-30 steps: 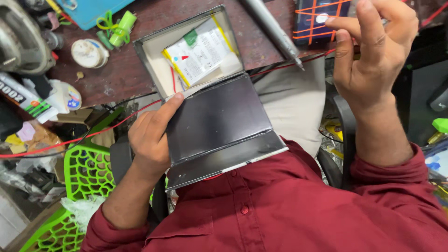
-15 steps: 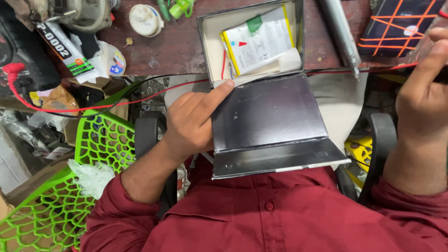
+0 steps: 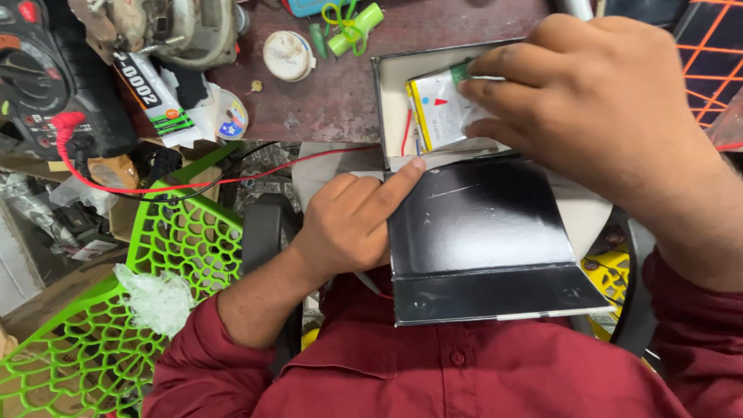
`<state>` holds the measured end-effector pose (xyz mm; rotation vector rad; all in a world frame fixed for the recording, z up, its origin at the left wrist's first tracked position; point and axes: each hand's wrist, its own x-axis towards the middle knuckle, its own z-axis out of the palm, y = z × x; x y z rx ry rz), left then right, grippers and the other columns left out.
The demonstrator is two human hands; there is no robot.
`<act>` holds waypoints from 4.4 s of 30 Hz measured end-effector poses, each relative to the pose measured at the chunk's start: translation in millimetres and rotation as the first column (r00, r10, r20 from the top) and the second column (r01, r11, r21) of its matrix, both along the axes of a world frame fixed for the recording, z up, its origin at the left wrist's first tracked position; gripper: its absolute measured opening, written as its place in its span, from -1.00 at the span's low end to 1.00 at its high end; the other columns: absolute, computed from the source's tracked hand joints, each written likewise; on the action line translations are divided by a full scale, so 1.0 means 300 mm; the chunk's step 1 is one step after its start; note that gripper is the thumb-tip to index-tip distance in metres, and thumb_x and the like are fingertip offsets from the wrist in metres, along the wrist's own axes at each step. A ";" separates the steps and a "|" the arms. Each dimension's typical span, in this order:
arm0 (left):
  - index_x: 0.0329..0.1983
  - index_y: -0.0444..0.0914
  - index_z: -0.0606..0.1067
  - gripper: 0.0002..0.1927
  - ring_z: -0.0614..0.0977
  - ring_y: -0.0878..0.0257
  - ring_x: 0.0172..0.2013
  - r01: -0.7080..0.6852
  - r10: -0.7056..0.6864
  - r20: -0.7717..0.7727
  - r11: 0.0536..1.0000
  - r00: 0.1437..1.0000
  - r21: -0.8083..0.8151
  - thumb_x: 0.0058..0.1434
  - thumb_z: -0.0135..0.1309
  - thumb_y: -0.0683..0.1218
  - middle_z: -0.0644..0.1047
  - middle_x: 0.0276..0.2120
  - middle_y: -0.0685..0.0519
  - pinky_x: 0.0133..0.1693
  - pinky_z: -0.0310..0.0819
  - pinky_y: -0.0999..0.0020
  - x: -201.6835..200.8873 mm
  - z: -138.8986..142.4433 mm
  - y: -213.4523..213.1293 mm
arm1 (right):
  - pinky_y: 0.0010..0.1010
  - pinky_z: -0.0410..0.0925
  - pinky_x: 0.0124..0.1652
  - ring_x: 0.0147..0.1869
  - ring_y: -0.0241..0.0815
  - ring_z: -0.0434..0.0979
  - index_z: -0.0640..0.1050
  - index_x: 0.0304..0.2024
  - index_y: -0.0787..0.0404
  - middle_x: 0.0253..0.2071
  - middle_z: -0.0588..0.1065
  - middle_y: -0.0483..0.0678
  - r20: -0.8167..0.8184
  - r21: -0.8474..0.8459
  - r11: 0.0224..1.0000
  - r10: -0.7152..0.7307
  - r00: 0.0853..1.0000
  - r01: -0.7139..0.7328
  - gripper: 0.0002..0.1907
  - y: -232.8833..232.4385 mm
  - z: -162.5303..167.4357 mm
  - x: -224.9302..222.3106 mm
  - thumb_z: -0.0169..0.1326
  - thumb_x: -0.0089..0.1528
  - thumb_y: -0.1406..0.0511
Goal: The person tests a small blue circuit board with multimeter probes, then opens a black box containing a battery and wires, and finally places a white smartphone on top of the box.
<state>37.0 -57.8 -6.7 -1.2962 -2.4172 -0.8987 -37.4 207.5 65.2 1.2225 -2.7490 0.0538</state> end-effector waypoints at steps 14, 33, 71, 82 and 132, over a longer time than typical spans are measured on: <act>-0.40 -0.39 0.48 -0.76 0.45 0.20 -0.42 0.003 -0.003 0.018 1.000 1.000 -0.003 0.15 0.22 -0.10 0.50 0.19 -0.23 -0.38 0.32 0.25 -0.012 -0.003 -0.010 | -0.54 0.37 -0.33 -0.22 -0.40 0.54 0.73 -0.15 -0.14 -0.14 0.62 -0.37 -0.072 0.128 0.990 -0.046 0.996 0.055 -0.70 -0.073 0.013 -0.004 0.21 0.10 0.03; -0.41 -0.39 0.47 -0.75 0.44 0.19 -0.43 0.011 -0.011 0.014 1.000 1.000 0.001 0.15 0.22 -0.10 0.50 0.18 -0.24 -0.40 0.30 0.24 -0.010 -0.002 -0.007 | -0.56 0.46 -0.34 -0.22 -0.38 0.61 0.63 0.03 0.10 -0.28 0.50 -0.26 0.044 0.502 0.839 0.217 0.975 -0.210 -0.59 -0.049 -0.019 -0.047 0.15 0.12 0.22; -0.46 -0.43 0.44 -0.81 0.60 0.09 -0.42 -0.026 0.024 -0.028 0.997 0.999 -0.071 0.06 0.18 -0.18 0.59 0.05 -0.24 -0.37 0.42 0.20 0.036 0.040 0.053 | -0.33 0.47 0.02 0.12 -0.14 0.57 0.67 -0.16 0.16 0.01 0.62 -0.12 0.097 -0.207 0.977 -0.021 0.995 0.041 -0.80 0.056 -0.138 0.139 0.12 0.20 0.27; -0.43 -0.47 0.45 -0.79 0.58 0.07 -0.44 -0.024 0.024 -0.003 0.999 1.000 -0.044 0.10 0.19 -0.20 0.58 0.05 -0.26 -0.40 0.38 0.20 0.025 0.027 0.041 | -0.46 0.46 -0.22 -0.15 -0.20 0.64 0.36 0.11 0.38 -0.01 0.61 0.13 0.283 -0.660 0.446 -0.597 0.751 0.604 -0.88 0.348 -0.132 0.403 -0.02 0.57 0.56; -0.59 -0.37 0.31 -0.71 0.46 0.16 -0.46 0.015 -0.015 0.017 0.999 1.000 0.031 -0.01 0.19 -0.16 0.52 0.15 -0.26 -0.42 0.31 0.22 -0.001 -0.001 0.001 | -0.47 0.38 -0.21 -0.14 -0.33 0.52 0.70 0.04 -0.14 -0.17 0.60 -0.38 -0.023 0.174 0.984 -0.037 0.999 0.040 -0.41 -0.041 0.024 0.002 0.29 -0.06 -0.03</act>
